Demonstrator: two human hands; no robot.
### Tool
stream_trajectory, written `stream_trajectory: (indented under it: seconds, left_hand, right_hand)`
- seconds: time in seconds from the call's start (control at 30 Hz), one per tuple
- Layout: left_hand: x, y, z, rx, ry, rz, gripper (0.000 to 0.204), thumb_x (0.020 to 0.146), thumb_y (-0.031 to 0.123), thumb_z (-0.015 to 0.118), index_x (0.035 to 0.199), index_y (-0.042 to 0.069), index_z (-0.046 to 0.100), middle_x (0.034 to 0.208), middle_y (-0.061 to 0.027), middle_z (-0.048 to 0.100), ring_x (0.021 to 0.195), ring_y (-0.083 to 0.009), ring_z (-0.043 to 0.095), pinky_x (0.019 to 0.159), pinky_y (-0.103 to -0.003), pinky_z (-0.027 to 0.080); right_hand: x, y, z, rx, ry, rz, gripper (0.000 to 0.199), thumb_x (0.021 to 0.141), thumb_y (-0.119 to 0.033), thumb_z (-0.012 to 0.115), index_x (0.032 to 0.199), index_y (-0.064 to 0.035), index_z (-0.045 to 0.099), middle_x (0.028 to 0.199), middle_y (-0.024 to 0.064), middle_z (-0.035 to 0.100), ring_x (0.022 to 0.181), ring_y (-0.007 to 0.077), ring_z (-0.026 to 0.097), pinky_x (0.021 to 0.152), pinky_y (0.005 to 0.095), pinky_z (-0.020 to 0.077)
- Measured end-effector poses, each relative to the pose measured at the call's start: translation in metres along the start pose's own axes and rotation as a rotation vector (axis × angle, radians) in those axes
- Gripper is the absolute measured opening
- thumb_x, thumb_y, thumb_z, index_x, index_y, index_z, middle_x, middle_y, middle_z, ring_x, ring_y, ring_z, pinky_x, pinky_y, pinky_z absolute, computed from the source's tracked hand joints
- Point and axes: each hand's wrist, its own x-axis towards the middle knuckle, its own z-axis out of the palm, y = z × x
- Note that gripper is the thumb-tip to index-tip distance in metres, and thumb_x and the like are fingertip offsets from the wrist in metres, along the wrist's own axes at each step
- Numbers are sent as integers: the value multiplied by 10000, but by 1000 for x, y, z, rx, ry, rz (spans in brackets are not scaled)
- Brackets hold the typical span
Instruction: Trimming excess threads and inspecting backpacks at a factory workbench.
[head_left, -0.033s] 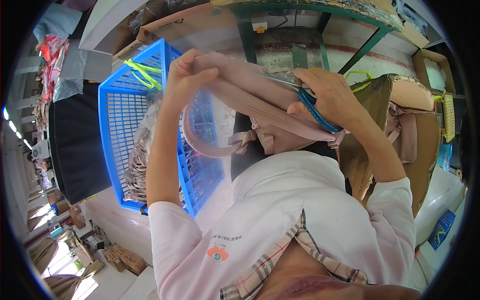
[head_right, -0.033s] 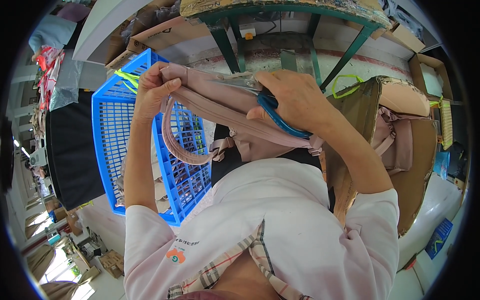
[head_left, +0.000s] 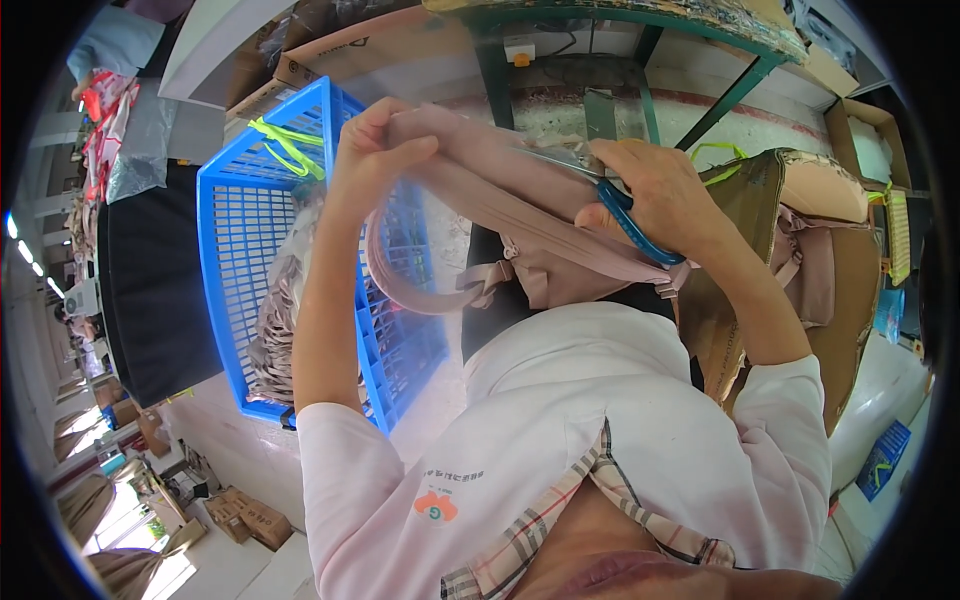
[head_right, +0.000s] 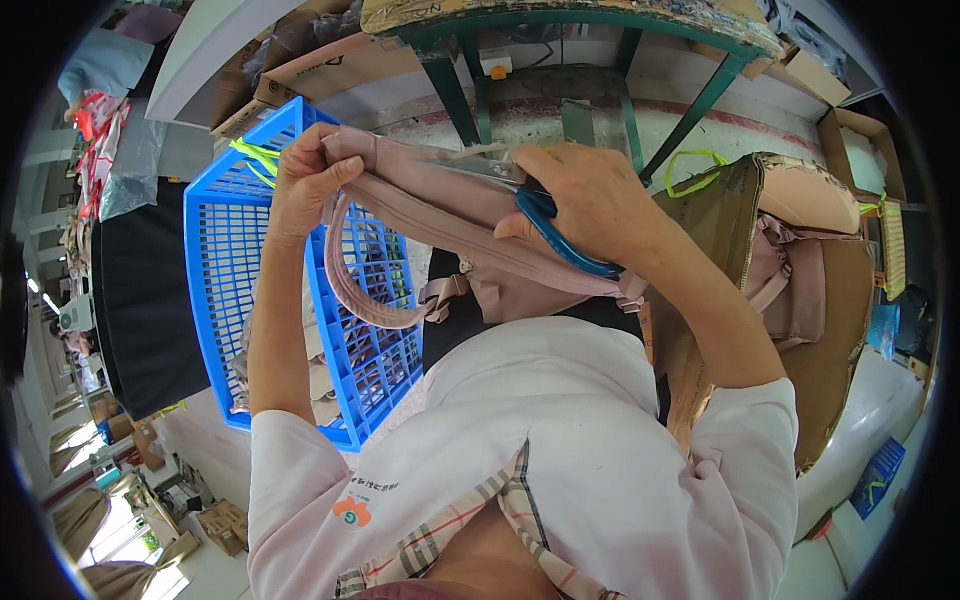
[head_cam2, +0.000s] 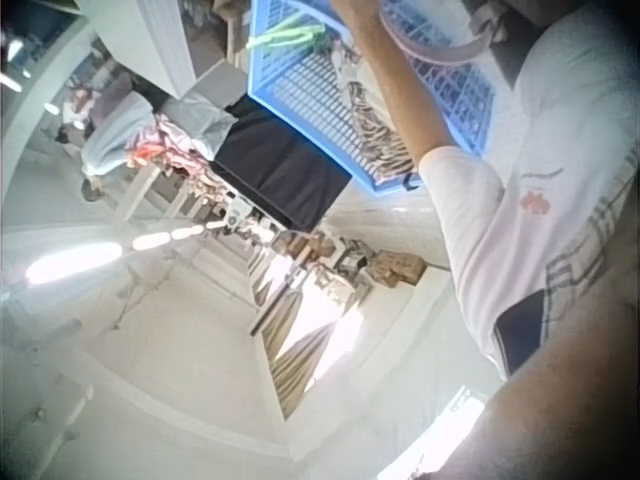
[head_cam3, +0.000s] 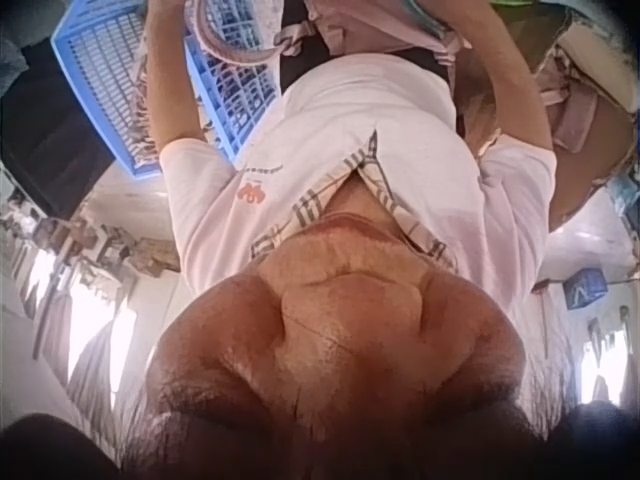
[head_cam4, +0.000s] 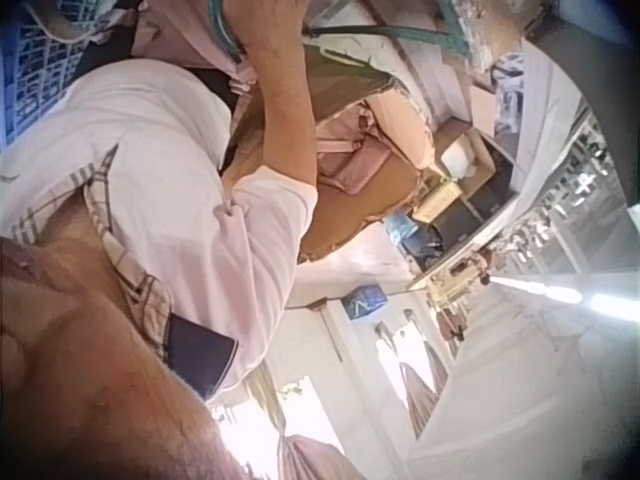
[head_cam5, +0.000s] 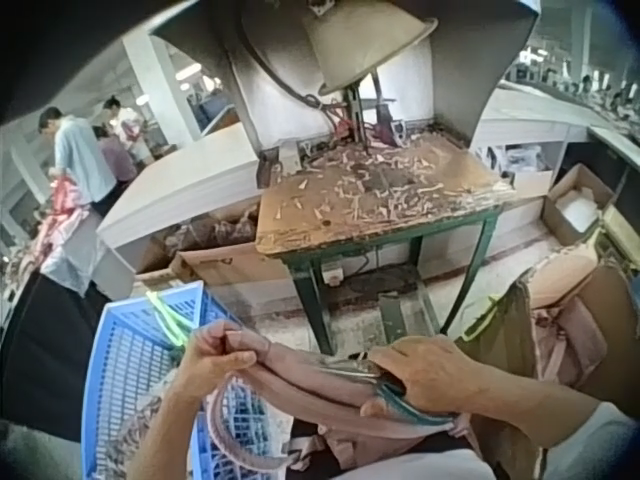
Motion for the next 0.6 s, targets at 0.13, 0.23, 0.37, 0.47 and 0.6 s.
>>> stream_trajectory:
  seconds: [0.13, 0.23, 0.37, 0.47, 0.6]
  left_hand:
    - [1, 2, 2, -15, -7, -20, 213, 703, 12, 663, 892, 28, 566, 813, -3, 586, 748, -62, 530, 700, -190, 428]
    - [3, 7, 7, 9, 1, -10, 206, 700, 12, 666, 881, 30, 570, 808, 10, 581, 748, -54, 521, 695, -188, 422]
    - [12, 15, 21, 88, 21, -13, 217, 702, 8, 664, 900, 22, 577, 799, 26, 571, 737, -40, 505, 665, -175, 408]
    - [21, 27, 37, 45, 28, -4, 236, 699, 21, 672, 918, 20, 585, 797, 25, 575, 728, -40, 507, 659, -173, 406]
    - [22, 38, 46, 138, 9, 45, 221, 690, 24, 678, 898, 25, 605, 783, 31, 578, 715, -43, 505, 663, -176, 404]
  right_hand:
    - [-6, 0, 2, 85, -158, 177, 533, 667, -476, 647, 916, -30, 493, 662, 141, 520, 600, 299, 520, 534, 355, 412]
    - [-9, 3, -1, 353, -181, 403, 617, 652, -496, 662, 984, -8, 482, 639, 136, 483, 562, 269, 460, 532, 327, 399]
    - [-7, 6, -1, 460, -51, 371, 739, 620, -543, 662, 1084, -10, 446, 691, 134, 493, 594, 263, 460, 565, 321, 404]
    - [1, 11, -9, 187, 63, 180, 725, 623, -541, 655, 1093, -28, 450, 797, 142, 524, 712, 289, 517, 623, 350, 425]
    - [7, 7, -30, 46, 45, 125, 691, 631, -527, 651, 1082, -40, 460, 870, 152, 529, 821, 320, 525, 667, 383, 431]
